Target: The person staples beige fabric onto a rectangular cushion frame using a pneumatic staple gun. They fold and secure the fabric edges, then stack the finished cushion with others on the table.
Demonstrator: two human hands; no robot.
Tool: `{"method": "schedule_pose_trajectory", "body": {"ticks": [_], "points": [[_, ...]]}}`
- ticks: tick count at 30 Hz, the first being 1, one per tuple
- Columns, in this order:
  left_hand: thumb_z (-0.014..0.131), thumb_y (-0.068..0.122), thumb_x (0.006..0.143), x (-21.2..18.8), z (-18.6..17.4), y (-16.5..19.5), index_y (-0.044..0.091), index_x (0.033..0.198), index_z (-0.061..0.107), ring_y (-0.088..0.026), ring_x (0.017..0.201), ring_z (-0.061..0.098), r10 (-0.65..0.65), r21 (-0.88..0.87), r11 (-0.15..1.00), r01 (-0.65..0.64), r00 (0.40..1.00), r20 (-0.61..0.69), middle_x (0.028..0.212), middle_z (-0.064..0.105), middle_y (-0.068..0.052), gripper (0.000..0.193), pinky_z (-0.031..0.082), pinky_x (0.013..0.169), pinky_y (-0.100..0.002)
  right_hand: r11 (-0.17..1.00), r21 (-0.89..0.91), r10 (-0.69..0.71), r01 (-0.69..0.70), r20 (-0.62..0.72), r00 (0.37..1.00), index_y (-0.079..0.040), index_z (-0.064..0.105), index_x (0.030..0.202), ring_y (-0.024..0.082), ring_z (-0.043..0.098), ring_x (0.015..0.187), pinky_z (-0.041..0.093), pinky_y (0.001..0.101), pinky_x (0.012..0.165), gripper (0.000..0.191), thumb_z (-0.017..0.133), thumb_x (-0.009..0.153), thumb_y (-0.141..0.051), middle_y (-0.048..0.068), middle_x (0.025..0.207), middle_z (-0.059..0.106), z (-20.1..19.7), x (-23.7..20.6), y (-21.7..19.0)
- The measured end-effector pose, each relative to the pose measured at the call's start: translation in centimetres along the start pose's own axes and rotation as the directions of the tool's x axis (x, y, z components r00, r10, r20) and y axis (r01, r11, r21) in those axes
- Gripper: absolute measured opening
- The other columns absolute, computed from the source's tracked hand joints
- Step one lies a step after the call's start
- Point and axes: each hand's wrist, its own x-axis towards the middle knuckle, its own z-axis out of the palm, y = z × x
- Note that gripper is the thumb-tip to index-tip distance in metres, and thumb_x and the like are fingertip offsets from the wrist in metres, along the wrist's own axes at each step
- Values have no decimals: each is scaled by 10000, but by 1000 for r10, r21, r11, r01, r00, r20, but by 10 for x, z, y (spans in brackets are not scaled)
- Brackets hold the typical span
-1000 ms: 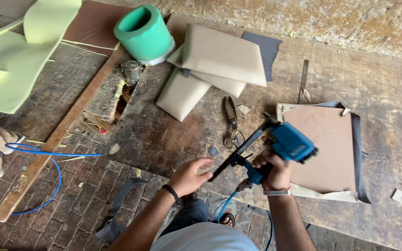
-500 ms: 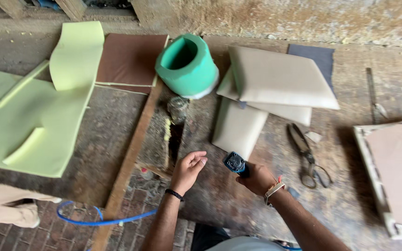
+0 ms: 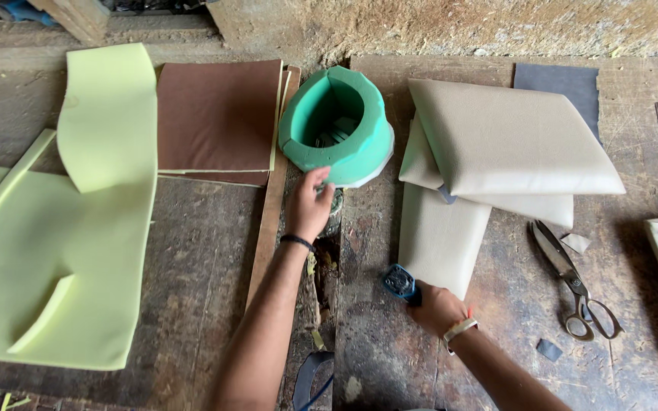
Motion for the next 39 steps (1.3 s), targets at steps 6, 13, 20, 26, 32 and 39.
{"method": "schedule_pose_trajectory", "body": {"ticks": [6,13,20,26,32,39], "points": [[662,45,923,141,15,-23,118,1136,741,-289,1052,740,109,89,989,-119,988,110,1151,762,-117,238,602,895,-383,992,-82,97,-98,-24,995,-249,686,1199,275,775,815,641,408,735,363,720,866,-390,102,915,784,4,7,1],[649,115,933,232,88,-38,113,1111,750,-338,1065,705,-351,632,723,-279,639,684,1165,737,-155,205,576,904,-437,979,-149,145,-141,16,989,-268,639,1275,157,756,675,644,327,573,376,675,918,-381,39,871,770,11,16,2],[697,175,925,238,93,-43,94,1055,762,-355,1011,708,-371,706,634,-317,676,637,1107,743,-172,167,575,870,-459,979,-137,147,-149,-28,989,-276,674,1235,192,752,691,633,355,603,372,694,870,-342,37,839,763,3,12,-4],[738,227,918,204,17,15,77,1008,771,-369,965,710,-56,604,780,-163,944,326,1057,748,-186,178,575,840,-478,979,-131,152,-154,-22,988,-257,679,1213,210,761,691,636,369,619,373,700,870,-403,61,863,766,-3,10,-4],[774,231,888,59,-17,76,106,913,708,-144,755,731,58,-157,987,-41,993,107,875,773,-16,144,597,695,-322,982,165,78,-88,63,995,-169,738,1147,196,774,734,642,358,714,301,726,883,-313,75,898,797,-12,0,15],[846,348,840,-123,88,84,65,861,756,-153,625,684,-254,-93,931,353,808,532,741,756,-54,298,562,573,-319,646,759,305,-83,-157,939,20,792,867,140,650,612,526,344,606,207,863,843,-173,105,737,744,-30,-89,113]]}}
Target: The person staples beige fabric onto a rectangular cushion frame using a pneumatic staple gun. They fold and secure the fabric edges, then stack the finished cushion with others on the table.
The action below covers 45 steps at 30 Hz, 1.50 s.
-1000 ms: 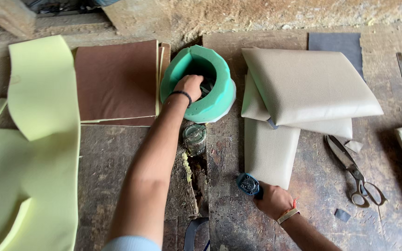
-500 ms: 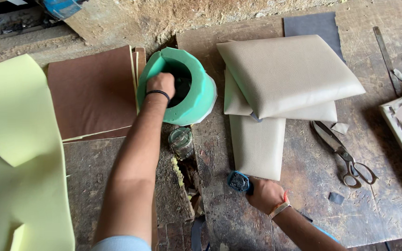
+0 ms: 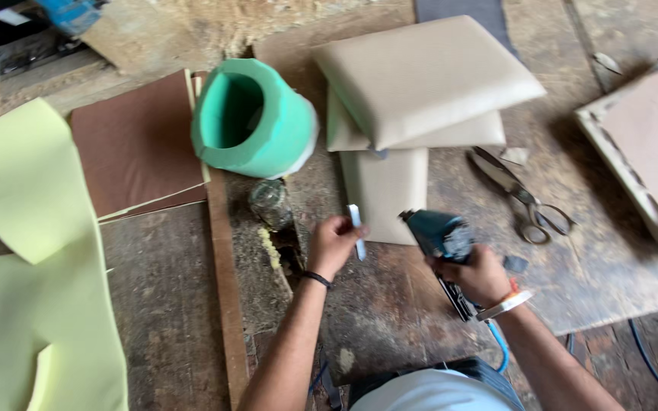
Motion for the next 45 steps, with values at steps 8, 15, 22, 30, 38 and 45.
{"method": "schedule_pose_trajectory", "body": {"ticks": [8,15,22,30,38,45], "points": [[922,368,705,10,174,-17,68,871,768,-198,728,741,-3,341,940,-25,997,82,802,772,-66,376,599,691,-361,614,720,-48,325,-377,925,21,653,1183,148,620,639,537,319,589,352,740,843,-9,46,808,657,-128,-70,96],[923,347,699,6,222,-8,115,927,792,-234,779,742,28,431,900,68,977,-213,877,783,-94,351,585,729,-388,373,830,-146,415,-389,910,18,615,1314,213,608,625,538,362,617,532,796,824,-88,36,726,570,-229,-123,204],[811,134,845,-68,353,86,117,1011,575,-199,723,727,18,-483,876,1,999,35,889,733,-85,290,565,554,-294,183,882,-240,435,-389,889,-11,587,1291,204,560,600,519,396,628,622,840,752,-190,27,672,527,-313,-145,294],[830,89,880,-201,563,210,73,893,609,-121,794,707,484,-569,793,-217,791,373,923,771,-69,222,609,696,-264,-243,887,-315,391,-454,834,-45,566,1321,203,556,622,502,416,648,615,843,803,-224,13,656,504,-373,-168,355],[832,151,862,-209,654,273,48,982,798,-101,771,708,466,-197,870,-452,622,629,890,779,-62,162,570,682,-244,-323,813,-227,485,-564,794,-82,565,1335,191,553,628,477,394,649,585,818,837,-259,-4,663,496,-418,-165,401],[754,134,925,-173,719,315,72,1183,751,-144,962,725,621,-332,677,-657,268,737,1083,772,-63,265,558,807,-264,-489,695,-120,528,-653,748,-103,565,1352,149,535,617,481,361,656,552,780,875,-281,-27,655,475,-472,-143,420]]}}
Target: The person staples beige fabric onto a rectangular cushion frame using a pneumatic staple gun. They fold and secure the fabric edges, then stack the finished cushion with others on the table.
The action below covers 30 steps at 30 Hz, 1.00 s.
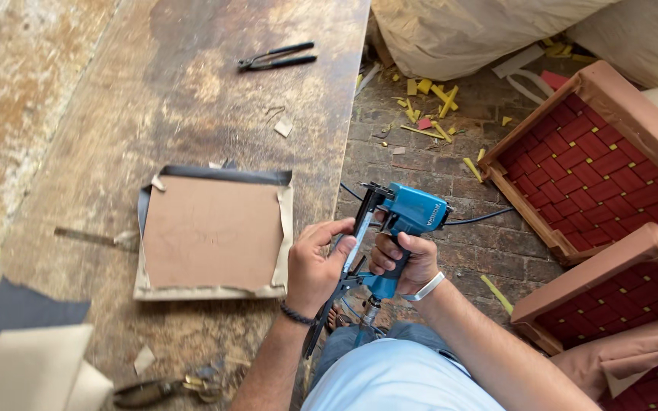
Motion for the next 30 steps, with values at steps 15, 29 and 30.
{"method": "schedule_pose_trajectory", "body": {"ticks": [15,29,30], "points": [[513,288,1048,124,71,-120,-15,1076,707,-184,796,694,-604,-583,676,451,792,-89,932,753,-109,361,556,711,-304,981,45,194,-189,-189,963,-161,471,604,175,538,588,495,353,652,375,715,818,-349,8,585,485,-88,156,-122],[190,724,985,234,118,-175,-60,908,688,-248,579,537,-850,-400,393,828,494,185,691,653,-187,932,455,539,-370,787,244,544,-567,159,824,-73,564,1469,133,543,601,490,334,631,573,719,930,-195,-12,684,520,-94,253,-253],[203,717,1010,233,119,-169,-49,872,653,-255,581,538,-848,-453,422,785,519,111,680,632,-182,899,456,545,-373,779,228,558,-584,174,812,-61,560,1474,129,535,592,486,326,627,574,721,938,-187,-9,685,520,-91,258,-258]]}}
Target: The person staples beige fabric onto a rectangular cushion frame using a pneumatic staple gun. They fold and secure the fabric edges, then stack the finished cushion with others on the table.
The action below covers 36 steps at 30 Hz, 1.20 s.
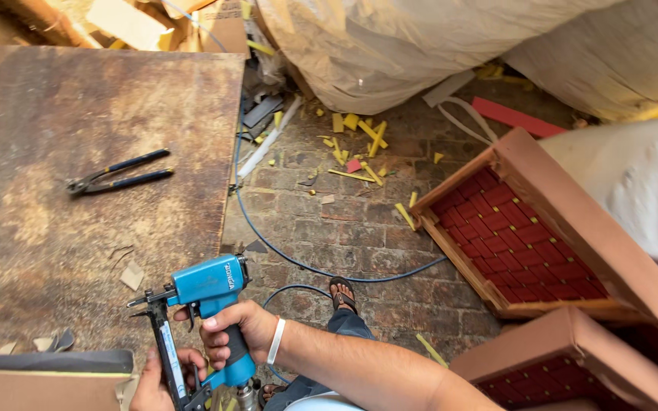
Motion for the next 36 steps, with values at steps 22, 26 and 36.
{"method": "schedule_pose_trajectory", "body": {"ticks": [22,26,36], "points": [[685,301,952,-128,-168,-109,-27,1156,703,-206,932,676,465,85,799,-596,522,-715,976,730,-77,386,540,845,-416,49,-948,180,-315,-302,936,31,671,797,126,551,535,445,326,497,196,822,824,-92,22,631,624,63,180,169],[788,302,864,-156,-236,-170,22,1307,578,-250,1063,644,177,146,983,-109,377,-909,1203,644,-137,565,542,880,-420,-378,-849,28,-370,-410,912,-15,719,771,105,545,522,440,316,476,209,845,801,-179,26,604,627,54,206,213],[1037,238,583,-102,-251,-198,-157,1284,422,-409,1029,649,140,103,982,-158,243,-960,1184,621,-323,1013,549,839,-478,-415,-845,108,-337,-414,904,16,723,760,112,548,525,434,329,480,231,848,794,-175,38,591,628,47,234,236]]}}
